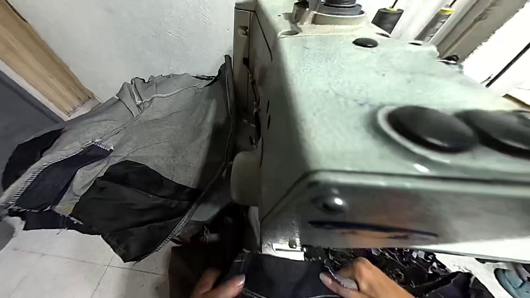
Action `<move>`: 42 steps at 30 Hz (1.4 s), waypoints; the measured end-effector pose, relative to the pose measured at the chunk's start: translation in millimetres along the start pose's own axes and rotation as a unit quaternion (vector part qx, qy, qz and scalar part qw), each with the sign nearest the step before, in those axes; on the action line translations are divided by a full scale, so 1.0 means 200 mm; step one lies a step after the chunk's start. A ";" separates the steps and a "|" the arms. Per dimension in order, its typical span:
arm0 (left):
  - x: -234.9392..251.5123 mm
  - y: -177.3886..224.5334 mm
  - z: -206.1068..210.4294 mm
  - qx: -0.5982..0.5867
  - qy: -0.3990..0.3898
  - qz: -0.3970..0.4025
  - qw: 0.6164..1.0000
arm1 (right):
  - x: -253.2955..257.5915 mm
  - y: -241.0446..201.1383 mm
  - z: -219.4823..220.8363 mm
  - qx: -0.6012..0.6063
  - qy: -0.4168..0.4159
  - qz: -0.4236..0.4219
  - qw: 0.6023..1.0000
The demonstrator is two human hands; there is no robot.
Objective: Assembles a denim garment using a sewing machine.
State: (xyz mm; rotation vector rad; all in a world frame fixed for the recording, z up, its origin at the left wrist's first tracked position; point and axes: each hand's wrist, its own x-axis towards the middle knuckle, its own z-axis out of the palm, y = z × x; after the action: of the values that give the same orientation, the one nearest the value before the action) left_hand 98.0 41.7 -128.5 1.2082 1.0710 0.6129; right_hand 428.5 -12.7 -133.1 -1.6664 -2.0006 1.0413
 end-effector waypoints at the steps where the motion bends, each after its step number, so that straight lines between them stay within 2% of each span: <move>1: -0.04 -0.03 0.00 -0.033 0.006 0.003 0.999 | -0.03 0.00 0.02 0.015 0.002 -0.019 1.000; 3: -0.07 -0.01 0.01 -0.086 0.019 -0.017 0.996 | -0.04 -0.02 0.01 0.070 0.014 -0.033 0.997; 4: -0.06 0.02 0.01 -0.100 0.025 -0.040 0.994 | -0.03 -0.02 0.00 0.112 0.013 -0.015 0.994; 7: 0.03 0.10 0.04 -0.117 0.043 -0.075 0.989 | 0.05 -0.04 -0.05 0.243 -0.004 0.117 0.963; 9: 0.14 0.12 0.07 -0.109 0.047 -0.045 0.992 | 0.13 -0.07 -0.09 0.293 0.000 0.150 0.944; 12: 0.20 0.14 0.06 -0.074 0.012 0.015 0.997 | 0.19 -0.10 -0.16 0.289 -0.040 0.131 0.947; 15: 0.02 0.13 0.02 -0.063 0.023 -0.050 0.996 | 0.06 -0.08 -0.10 0.255 -0.076 0.143 0.953; 17: -0.08 0.11 0.01 -0.073 0.039 -0.075 0.994 | -0.02 -0.08 -0.05 0.286 -0.081 0.135 0.945; 20: -0.03 0.13 0.03 -0.114 0.084 -0.091 0.986 | 0.01 -0.11 -0.05 0.343 0.000 0.191 0.920; 22: 0.18 0.15 0.06 -0.108 0.118 -0.048 0.986 | 0.14 -0.11 -0.11 0.358 0.069 0.223 0.904; 23: 0.29 0.18 0.07 -0.093 0.134 -0.024 0.986 | 0.22 -0.10 -0.14 0.329 0.111 0.233 0.908; 25: 0.45 0.27 0.09 -0.052 0.143 -0.028 0.988 | 0.34 -0.06 -0.21 0.212 0.152 0.209 0.942; 27: 0.46 0.32 0.09 0.009 0.138 -0.053 0.989 | 0.35 0.04 -0.24 0.117 0.173 0.110 0.972; 29: 0.35 0.34 0.09 0.054 0.137 -0.052 0.988 | 0.26 0.12 -0.24 0.119 0.175 0.036 0.977; 30: 0.31 0.30 0.08 0.057 0.149 -0.021 0.987 | 0.18 0.19 -0.23 0.145 0.175 0.009 0.974; 32: 0.26 0.21 0.03 0.055 0.132 0.051 0.988 | -0.06 0.38 -0.16 0.197 0.187 0.010 0.962; 33: 0.27 0.13 -0.05 0.036 0.080 0.100 0.991 | -0.22 0.45 -0.10 0.191 0.199 0.049 0.960; 34: 0.30 0.06 -0.15 -0.001 -0.036 0.136 0.990 | -0.41 0.48 -0.03 0.170 0.182 0.104 0.963; 35: 0.33 0.08 -0.22 -0.008 -0.162 0.109 0.981 | -0.62 0.49 0.05 0.153 0.109 0.163 0.969; 36: 0.25 0.19 0.00 0.006 0.025 0.013 1.000 | -0.83 0.48 0.13 0.139 0.001 0.216 0.966; 37: 0.21 0.27 0.18 0.037 0.172 -0.057 0.983 | -1.01 0.45 0.23 0.130 -0.115 0.260 0.950; 39: 0.25 0.16 -0.01 0.139 0.028 0.036 0.989 | -1.28 0.37 0.44 0.097 -0.301 0.325 0.891; 40: 0.30 0.16 -0.01 0.166 -0.012 0.059 0.984 | -1.35 0.32 0.52 0.085 -0.350 0.358 0.861; 42: 0.34 0.26 0.21 0.097 0.045 0.049 0.993 | -1.36 0.22 0.63 0.065 -0.349 0.424 0.833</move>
State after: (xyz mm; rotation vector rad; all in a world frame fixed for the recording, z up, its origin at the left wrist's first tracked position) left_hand 171.0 97.5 -101.6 1.4195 1.1738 0.6545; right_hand 445.1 -308.3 -197.7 -2.3865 -1.3711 2.3072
